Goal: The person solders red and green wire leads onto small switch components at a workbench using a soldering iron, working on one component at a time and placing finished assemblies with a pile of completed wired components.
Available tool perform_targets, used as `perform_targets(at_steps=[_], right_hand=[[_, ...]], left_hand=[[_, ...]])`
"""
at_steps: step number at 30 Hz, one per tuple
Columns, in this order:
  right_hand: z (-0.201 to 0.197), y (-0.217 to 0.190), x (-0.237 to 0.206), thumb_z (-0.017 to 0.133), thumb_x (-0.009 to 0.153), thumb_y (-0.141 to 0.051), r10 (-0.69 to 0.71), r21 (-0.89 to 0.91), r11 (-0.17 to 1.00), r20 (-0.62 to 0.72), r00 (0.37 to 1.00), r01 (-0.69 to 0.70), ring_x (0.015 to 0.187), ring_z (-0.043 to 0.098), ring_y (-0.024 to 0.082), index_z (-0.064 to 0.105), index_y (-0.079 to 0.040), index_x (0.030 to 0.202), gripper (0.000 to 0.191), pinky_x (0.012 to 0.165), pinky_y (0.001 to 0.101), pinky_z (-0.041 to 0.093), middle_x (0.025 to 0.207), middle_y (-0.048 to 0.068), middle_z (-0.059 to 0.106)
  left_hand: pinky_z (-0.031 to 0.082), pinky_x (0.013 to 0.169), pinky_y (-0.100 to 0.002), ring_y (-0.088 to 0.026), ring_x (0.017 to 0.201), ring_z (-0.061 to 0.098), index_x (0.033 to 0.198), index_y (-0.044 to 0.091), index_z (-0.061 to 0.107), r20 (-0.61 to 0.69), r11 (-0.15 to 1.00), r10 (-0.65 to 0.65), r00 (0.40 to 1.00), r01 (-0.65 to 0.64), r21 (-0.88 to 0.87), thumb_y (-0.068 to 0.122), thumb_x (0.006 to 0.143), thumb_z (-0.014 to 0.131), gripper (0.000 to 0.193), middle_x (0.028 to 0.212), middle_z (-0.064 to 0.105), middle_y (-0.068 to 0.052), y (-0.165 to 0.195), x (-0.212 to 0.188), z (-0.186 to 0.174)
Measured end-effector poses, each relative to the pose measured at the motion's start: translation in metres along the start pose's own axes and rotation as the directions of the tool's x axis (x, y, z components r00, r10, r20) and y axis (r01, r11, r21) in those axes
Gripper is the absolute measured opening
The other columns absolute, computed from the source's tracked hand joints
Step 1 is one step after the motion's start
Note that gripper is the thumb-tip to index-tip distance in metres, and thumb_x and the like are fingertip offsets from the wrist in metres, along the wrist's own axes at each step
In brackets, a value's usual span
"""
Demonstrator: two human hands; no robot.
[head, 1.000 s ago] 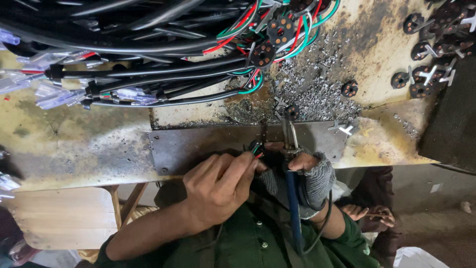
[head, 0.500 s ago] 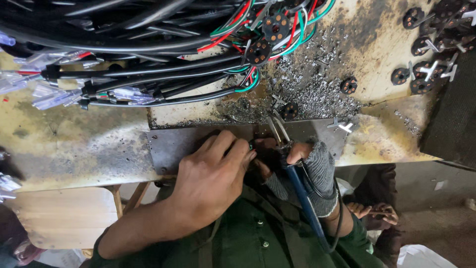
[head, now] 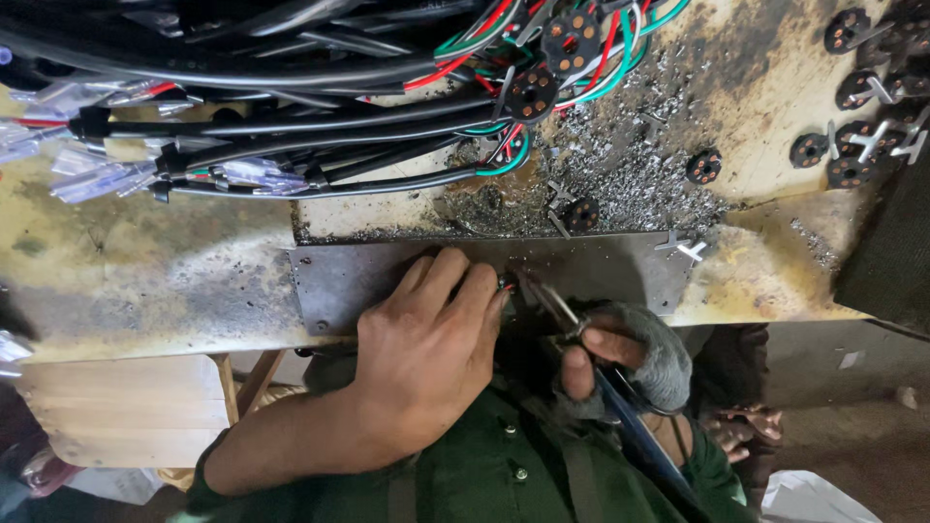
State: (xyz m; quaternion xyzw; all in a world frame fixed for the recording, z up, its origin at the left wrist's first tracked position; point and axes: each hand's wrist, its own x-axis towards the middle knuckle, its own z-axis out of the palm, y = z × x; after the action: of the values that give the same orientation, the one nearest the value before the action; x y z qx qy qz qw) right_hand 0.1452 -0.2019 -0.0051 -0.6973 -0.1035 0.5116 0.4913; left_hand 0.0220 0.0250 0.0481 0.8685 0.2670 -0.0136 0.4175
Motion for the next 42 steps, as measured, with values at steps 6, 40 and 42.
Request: perform_targets(at_steps=[6,40,42], right_hand=[[-0.011,0.024,-0.005,0.073,0.089,-0.013,-0.559,-0.550,0.670,0.067,0.826,0.498,0.061,0.058,0.019,0.061,-0.012,0.096,0.014,0.057,0.0331,0.045,0.072,0.005,0.061],[-0.032,0.013,0.003,0.069,0.090,-0.013,0.059,-0.486,0.864,0.359,0.931,0.132,0.067,0.072,0.021,0.077,-0.010,0.078,0.015,0.061,0.0343,0.053,0.072,0.006,0.073],[-0.037,0.015,0.006,0.068,0.097,-0.019,-0.425,-0.577,0.573,0.398,0.813,0.582,0.066,0.066,0.026,0.077,-0.009,0.085,0.018,0.062,0.0389,0.049,0.073,0.006,0.068]], left_hand=[[0.054,0.056,-0.041,-0.027,0.085,0.065,0.090,0.006,0.060,-0.024,0.999,0.021,0.999,-0.022,-0.031,0.015,0.091,0.070,0.013,0.090,0.055,-0.009,-0.002,0.001,-0.001],[0.052,0.055,-0.038,-0.025,0.080,0.063,0.092,0.006,0.058,-0.081,0.982,0.184,0.980,-0.186,-0.015,0.015,0.094,0.071,0.015,0.090,0.052,-0.009,-0.011,0.003,0.000],[0.052,0.057,-0.038,-0.025,0.081,0.063,0.092,0.007,0.058,-0.096,0.982,0.187,0.978,-0.188,-0.009,0.016,0.095,0.070,0.015,0.090,0.052,-0.009,-0.011,0.003,-0.001]])
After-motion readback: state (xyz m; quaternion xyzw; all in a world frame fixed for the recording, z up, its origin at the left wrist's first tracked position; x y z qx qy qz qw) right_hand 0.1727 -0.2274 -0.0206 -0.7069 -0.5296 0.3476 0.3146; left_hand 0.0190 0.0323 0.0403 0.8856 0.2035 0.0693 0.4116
